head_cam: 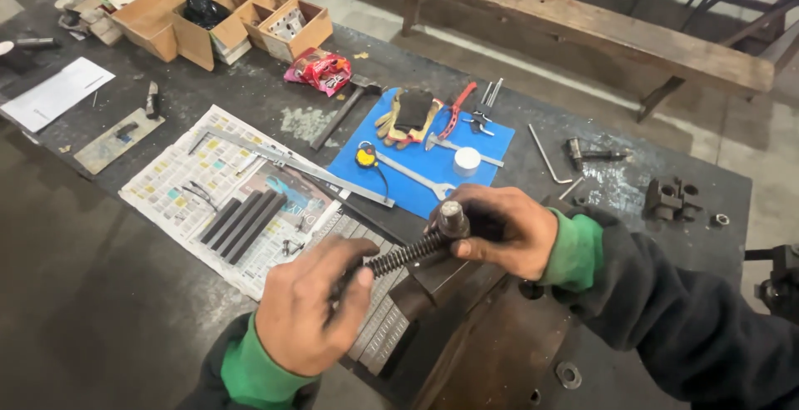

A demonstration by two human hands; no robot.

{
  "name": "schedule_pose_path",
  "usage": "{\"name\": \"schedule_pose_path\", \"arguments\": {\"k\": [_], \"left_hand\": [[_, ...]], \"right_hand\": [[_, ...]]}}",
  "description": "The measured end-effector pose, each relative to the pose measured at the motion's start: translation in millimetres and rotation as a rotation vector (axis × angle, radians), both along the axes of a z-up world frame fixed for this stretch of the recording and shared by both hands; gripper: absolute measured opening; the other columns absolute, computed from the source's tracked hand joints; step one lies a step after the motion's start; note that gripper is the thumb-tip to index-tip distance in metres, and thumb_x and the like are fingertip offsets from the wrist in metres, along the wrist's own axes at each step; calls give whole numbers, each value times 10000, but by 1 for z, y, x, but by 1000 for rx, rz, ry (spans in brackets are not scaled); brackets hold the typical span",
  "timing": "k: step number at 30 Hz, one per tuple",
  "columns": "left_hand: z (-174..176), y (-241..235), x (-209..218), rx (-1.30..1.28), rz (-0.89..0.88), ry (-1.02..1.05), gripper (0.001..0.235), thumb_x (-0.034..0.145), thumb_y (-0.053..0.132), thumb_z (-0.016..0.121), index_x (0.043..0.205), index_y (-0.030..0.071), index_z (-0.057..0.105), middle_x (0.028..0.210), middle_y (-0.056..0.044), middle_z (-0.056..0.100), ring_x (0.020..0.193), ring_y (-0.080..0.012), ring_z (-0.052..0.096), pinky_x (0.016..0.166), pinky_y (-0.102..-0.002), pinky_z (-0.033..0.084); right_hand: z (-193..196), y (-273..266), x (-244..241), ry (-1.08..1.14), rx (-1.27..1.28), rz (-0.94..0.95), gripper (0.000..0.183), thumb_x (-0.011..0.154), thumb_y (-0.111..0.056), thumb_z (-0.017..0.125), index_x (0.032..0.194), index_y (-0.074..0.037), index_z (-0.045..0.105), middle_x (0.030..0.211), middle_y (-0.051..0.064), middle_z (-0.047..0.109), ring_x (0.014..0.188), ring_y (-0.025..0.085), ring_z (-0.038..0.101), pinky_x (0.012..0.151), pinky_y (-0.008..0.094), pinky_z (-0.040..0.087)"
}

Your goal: The person sits at a workbench and threads a coiled spring onto a large threaded rod fitted with a metal block, repeatedly rotating the spring to wind it down the screw threads. They reposition the rod and block in their hands and continue threading the spring along the screw.

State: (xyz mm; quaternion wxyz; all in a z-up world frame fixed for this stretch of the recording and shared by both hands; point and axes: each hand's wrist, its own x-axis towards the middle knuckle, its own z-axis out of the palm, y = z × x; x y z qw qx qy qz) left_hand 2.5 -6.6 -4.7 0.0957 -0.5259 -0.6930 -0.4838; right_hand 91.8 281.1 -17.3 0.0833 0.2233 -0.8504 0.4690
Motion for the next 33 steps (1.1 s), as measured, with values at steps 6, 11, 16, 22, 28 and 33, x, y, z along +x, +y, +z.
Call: {"name": "schedule_pose_path", "arguments": {"k": [6, 11, 16, 22, 28, 33], "left_hand": [[1, -4, -1, -17, 14, 188, 242, 816, 42, 772, 1047, 21, 701, 886, -99, 709, 705, -284, 700, 598, -369, 540], [-3, -8, -5, 31, -47, 405, 277, 857, 98, 789, 1083, 8, 656, 986, -124, 719, 781, -292, 713, 622, -366, 542], [-3, -7, 2, -227, 69, -253, 282, 854, 163, 824, 1093, 64, 712, 828, -98, 719, 637, -216, 737, 579, -335, 565], [3, -10, -3, -33, -6, 277, 306, 822, 129, 822, 1052, 7, 661, 1008, -122, 711, 722, -266, 704, 533, -348, 529], [8, -9, -2, -39, -23, 366, 249, 841, 121, 815, 984, -28, 676, 984, -117, 682, 723, -244, 678, 503, -341, 501], [9, -9, -8, -22, -82, 617, 121, 825, 105, 780, 864, 8, 720, 979, -126, 713, 698, -263, 680, 408, -334, 439]], "right_hand": [[0, -2, 2, -58, -61, -24, 365, 953, -216, 734, 1248, -20, 643, 1087, 82, 733, 1022, 194, 700, 946, 347, 557], [-4, 2, 2, -99, -49, -36, 374, 953, -227, 733, 1250, -12, 655, 1070, 77, 730, 1009, 164, 669, 936, 339, 550], [-1, -2, 2, -123, -73, -26, 384, 950, -230, 740, 1252, -9, 655, 1082, 85, 729, 1017, 169, 668, 945, 340, 550], [-1, -2, 2, -122, -66, -20, 393, 949, -239, 740, 1253, -6, 649, 1080, 80, 722, 1019, 162, 663, 944, 339, 548], [0, -4, 2, -94, -42, -3, 382, 948, -237, 744, 1242, -10, 653, 1089, 94, 714, 1028, 195, 672, 945, 354, 546], [1, -7, 3, -94, -31, 0, 376, 950, -245, 744, 1237, -21, 649, 1105, 97, 725, 1048, 217, 697, 959, 364, 548]]}}
